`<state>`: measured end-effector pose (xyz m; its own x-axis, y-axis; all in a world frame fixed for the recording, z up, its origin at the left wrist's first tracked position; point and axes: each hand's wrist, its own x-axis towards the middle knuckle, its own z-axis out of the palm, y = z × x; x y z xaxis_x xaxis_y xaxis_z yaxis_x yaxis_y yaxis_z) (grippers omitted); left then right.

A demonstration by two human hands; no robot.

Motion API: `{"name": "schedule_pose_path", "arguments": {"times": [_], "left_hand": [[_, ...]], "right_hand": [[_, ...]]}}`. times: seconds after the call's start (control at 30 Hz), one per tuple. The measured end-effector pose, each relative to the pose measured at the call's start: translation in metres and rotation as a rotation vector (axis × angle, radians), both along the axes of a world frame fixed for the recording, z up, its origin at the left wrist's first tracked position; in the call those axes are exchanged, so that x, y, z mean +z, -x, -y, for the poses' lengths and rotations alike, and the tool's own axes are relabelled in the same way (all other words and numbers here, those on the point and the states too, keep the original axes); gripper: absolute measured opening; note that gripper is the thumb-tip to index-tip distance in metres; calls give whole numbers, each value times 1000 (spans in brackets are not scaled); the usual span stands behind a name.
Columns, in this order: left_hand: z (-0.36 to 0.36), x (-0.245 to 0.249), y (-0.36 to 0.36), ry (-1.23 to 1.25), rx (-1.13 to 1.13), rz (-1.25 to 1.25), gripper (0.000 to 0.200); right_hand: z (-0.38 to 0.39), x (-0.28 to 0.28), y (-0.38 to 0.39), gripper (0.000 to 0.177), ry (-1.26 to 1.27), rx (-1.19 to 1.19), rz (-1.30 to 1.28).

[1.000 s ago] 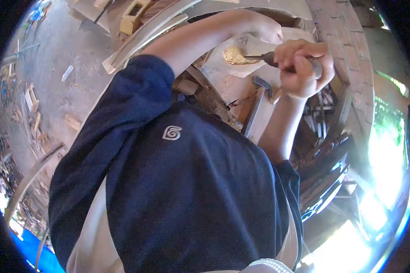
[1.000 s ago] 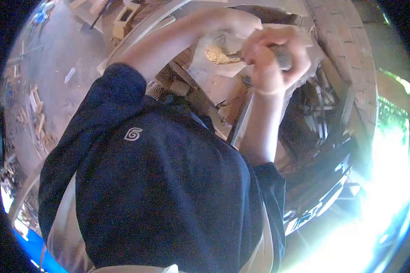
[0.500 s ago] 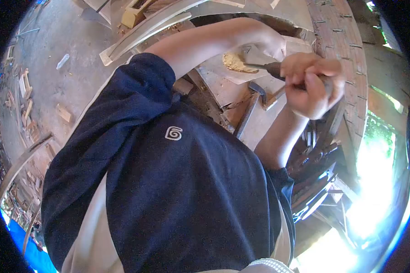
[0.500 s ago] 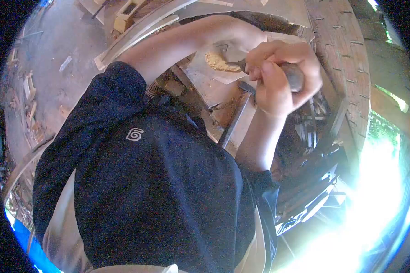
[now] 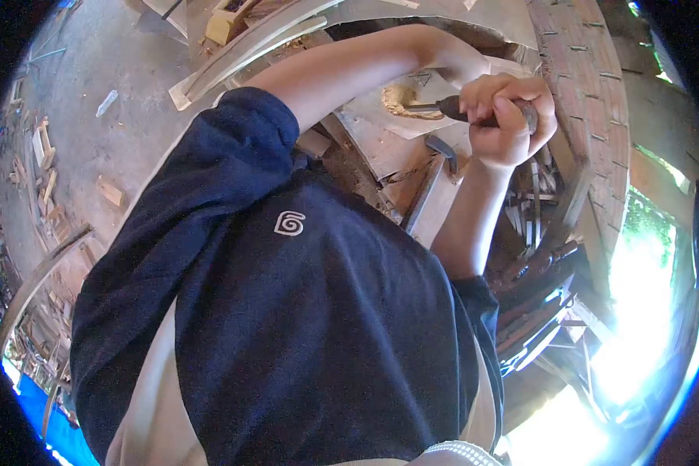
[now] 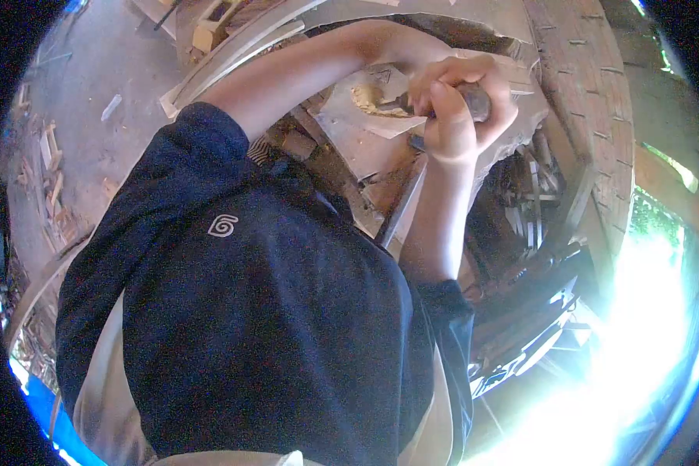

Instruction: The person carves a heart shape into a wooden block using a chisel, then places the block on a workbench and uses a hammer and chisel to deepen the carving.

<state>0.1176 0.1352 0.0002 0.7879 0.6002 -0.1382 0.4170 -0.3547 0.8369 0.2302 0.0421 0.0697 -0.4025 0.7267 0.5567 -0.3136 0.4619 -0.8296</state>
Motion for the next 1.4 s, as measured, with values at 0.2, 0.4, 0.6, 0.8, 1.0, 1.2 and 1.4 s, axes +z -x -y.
{"name": "schedule_pose_path", "arguments": {"times": [0.2,0.4,0.6,0.8,1.0,1.2,1.4], "left_hand": [[19,17,-3,-2,107,-96,30],[6,14,3,17,56,30,23],[22,13,11,573,86,418,31],[-7,-46,-13,34,89,124,25],[-4,-15,0,296,48,151,33],[6,-10,5,413,-97,225,27],[11,-2,7,237,-66,355,35]], "right_hand": [[7,19,-6,6,28,48,-121],[4,22,5,8,-141,-48,21],[-12,-24,-1,8,81,63,-119],[2,21,-1,12,91,134,-233],[-4,-3,-3,9,39,50,-31],[5,5,0,3,-107,-239,133],[1,10,5,7,9,12,-195]]}}
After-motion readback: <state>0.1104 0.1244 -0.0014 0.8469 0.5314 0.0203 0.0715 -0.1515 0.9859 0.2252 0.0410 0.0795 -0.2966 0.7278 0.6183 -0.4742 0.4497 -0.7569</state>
